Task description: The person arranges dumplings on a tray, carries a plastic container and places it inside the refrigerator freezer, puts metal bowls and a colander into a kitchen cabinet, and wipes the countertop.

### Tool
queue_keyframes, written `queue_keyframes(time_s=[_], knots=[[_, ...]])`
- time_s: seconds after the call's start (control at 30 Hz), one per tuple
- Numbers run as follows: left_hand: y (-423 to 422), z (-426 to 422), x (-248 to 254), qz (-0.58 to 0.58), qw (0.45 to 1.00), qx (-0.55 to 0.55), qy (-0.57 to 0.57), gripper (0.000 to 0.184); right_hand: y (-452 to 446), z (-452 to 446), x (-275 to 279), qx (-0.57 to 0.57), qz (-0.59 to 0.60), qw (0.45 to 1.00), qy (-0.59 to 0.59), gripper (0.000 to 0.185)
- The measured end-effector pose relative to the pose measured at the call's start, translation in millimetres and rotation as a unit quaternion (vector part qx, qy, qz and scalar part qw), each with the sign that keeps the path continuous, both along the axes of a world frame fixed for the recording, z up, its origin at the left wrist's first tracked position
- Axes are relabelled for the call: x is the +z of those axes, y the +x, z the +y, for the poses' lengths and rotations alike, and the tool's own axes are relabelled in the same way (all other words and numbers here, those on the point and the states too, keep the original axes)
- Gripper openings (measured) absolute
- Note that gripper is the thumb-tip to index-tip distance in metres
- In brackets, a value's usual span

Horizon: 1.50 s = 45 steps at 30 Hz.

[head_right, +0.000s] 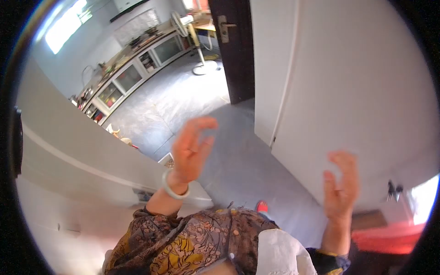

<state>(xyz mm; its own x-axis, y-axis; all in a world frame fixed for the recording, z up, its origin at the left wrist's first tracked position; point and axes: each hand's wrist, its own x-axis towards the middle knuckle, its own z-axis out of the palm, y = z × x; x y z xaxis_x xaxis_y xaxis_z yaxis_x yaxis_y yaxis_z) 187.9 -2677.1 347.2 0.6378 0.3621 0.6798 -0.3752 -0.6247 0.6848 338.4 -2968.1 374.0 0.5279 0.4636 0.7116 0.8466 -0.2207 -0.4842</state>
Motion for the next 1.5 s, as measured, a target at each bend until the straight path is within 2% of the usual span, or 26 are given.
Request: queue_keyframes(time_s=[0.07, 0.13, 0.17, 0.27, 0.33, 0.47, 0.53, 0.6, 0.67, 0.73, 0.8, 0.9, 0.97, 1.07, 1.1, 1.2, 1.23, 1.27, 1.3, 1.33, 1.37, 1.4, 1.43, 1.47, 1.5], knots=[[18.4, 33.1, -49.7, 0.066, 0.993, 0.087, 0.04, 0.038, 41.9, 32.8, -53.3, 0.031, 0.141, 0.989, -0.032, 0.015], [19.3, 55.1, -89.9, 0.093, 0.98, 0.156, -0.082, 0.039, 77.6, 67.4, -101.8, 0.083, 0.245, 0.964, -0.055, 0.016], [17.4, 61.2, -104.6, 0.106, 0.966, 0.19, -0.143, 0.039, 94.1, 85.4, -119.1, 0.113, 0.259, 0.957, -0.064, 0.016], [13.2, 83.0, -132.2, 0.089, 0.931, 0.301, -0.185, 0.031, 129.7, 154.6, -159.0, 0.203, 0.292, 0.931, -0.082, 0.017], [8.4, 109.3, -160.8, 0.052, 0.91, 0.318, -0.26, 0.026, 141.2, 210.4, -170.8, 0.262, 0.297, 0.914, -0.095, 0.017], [17.5, 171.8, -189.6, -0.02, 0.881, 0.342, -0.327, 0.019, 175.1, 324.7, -196.5, 0.305, 0.201, 0.917, -0.161, 0.017], [22.9, 217.8, -198.4, 0.01, 0.881, 0.378, -0.285, 0.016, 205.9, 375.3, -238.2, 0.298, 0.114, 0.925, -0.208, 0.017], [30.4, 264.1, -205.2, 0.037, 0.875, 0.408, -0.258, 0.013, 244.3, 407.4, -302.1, 0.259, 0.043, 0.908, -0.326, 0.019], [41.0, 312.0, -209.4, 0.048, 0.866, 0.438, -0.238, 0.011, 279.8, 420.0, -371.7, 0.21, 0.11, 0.852, -0.466, 0.023], [52.2, 352.1, -203.2, 0.029, 0.876, 0.417, -0.242, 0.007, 303.4, 421.0, -426.6, 0.184, 0.198, 0.762, -0.588, 0.024], [67.8, 412.0, -186.3, 0.039, 0.892, 0.401, -0.202, 0.007, 332.4, 405.3, -501.4, 0.214, 0.204, 0.716, -0.632, 0.024], [98.5, 483.3, -176.8, 0.099, 0.905, 0.389, -0.136, 0.012, 347.9, 440.2, -523.4, 0.209, 0.244, 0.669, -0.67, 0.024], [123.9, 533.5, -167.6, 0.136, 0.905, 0.388, -0.112, 0.014, 356.8, 483.0, -529.0, 0.194, 0.265, 0.662, -0.674, 0.025], [143.9, 609.8, -196.2, 0.188, 0.888, 0.382, -0.172, 0.018, 369.5, 573.3, -524.9, 0.188, 0.279, 0.666, -0.666, 0.025], [140.5, 633.4, -212.0, 0.221, 0.878, 0.394, -0.158, 0.025, 375.5, 609.9, -521.0, 0.188, 0.277, 0.671, -0.662, 0.025], [101.5, 686.8, -298.8, 0.352, 0.782, 0.507, -0.087, 0.035, 394.6, 736.3, -485.7, 0.191, 0.266, 0.694, -0.641, 0.025], [75.2, 694.7, -334.4, 0.391, 0.744, 0.521, -0.144, 0.044, 401.2, 778.7, -472.6, 0.197, 0.26, 0.705, -0.63, 0.025], [44.3, 697.0, -378.4, 0.448, 0.68, 0.551, -0.183, 0.049, 407.0, 821.0, -461.9, 0.216, 0.247, 0.718, -0.614, 0.025], [29.5, 692.2, -372.6, 0.487, 0.617, 0.558, -0.265, 0.054, 417.0, 865.2, -463.1, 0.255, 0.224, 0.735, -0.587, 0.025], [3.5, 683.3, -391.6, 0.514, 0.571, 0.554, -0.321, 0.06, 427.5, 905.1, -469.9, 0.296, 0.199, 0.746, -0.563, 0.025], [-22.6, 666.4, -423.5, 0.473, 0.549, 0.594, -0.349, 0.059, 437.0, 946.2, -473.4, 0.319, 0.164, 0.744, -0.564, 0.026], [-7.0, 656.1, -362.9, 0.423, 0.559, 0.573, -0.425, 0.044, 442.6, 987.4, -474.8, 0.342, 0.13, 0.74, -0.564, 0.027], [-68.4, 619.3, -489.9, 0.393, 0.518, 0.65, -0.393, 0.036, 439.7, 1026.7, -460.7, 0.333, 0.126, 0.727, -0.587, 0.028], [-61.3, 605.2, -448.9, 0.463, 0.466, 0.6, -0.457, 0.039, 434.7, 1061.1, -449.9, 0.322, 0.122, 0.717, -0.606, 0.03], [-64.2, 582.1, -450.2, 0.482, 0.452, 0.599, -0.453, 0.038, 438.2, 1094.0, -462.2, 0.339, 0.092, 0.717, -0.602, 0.03]])
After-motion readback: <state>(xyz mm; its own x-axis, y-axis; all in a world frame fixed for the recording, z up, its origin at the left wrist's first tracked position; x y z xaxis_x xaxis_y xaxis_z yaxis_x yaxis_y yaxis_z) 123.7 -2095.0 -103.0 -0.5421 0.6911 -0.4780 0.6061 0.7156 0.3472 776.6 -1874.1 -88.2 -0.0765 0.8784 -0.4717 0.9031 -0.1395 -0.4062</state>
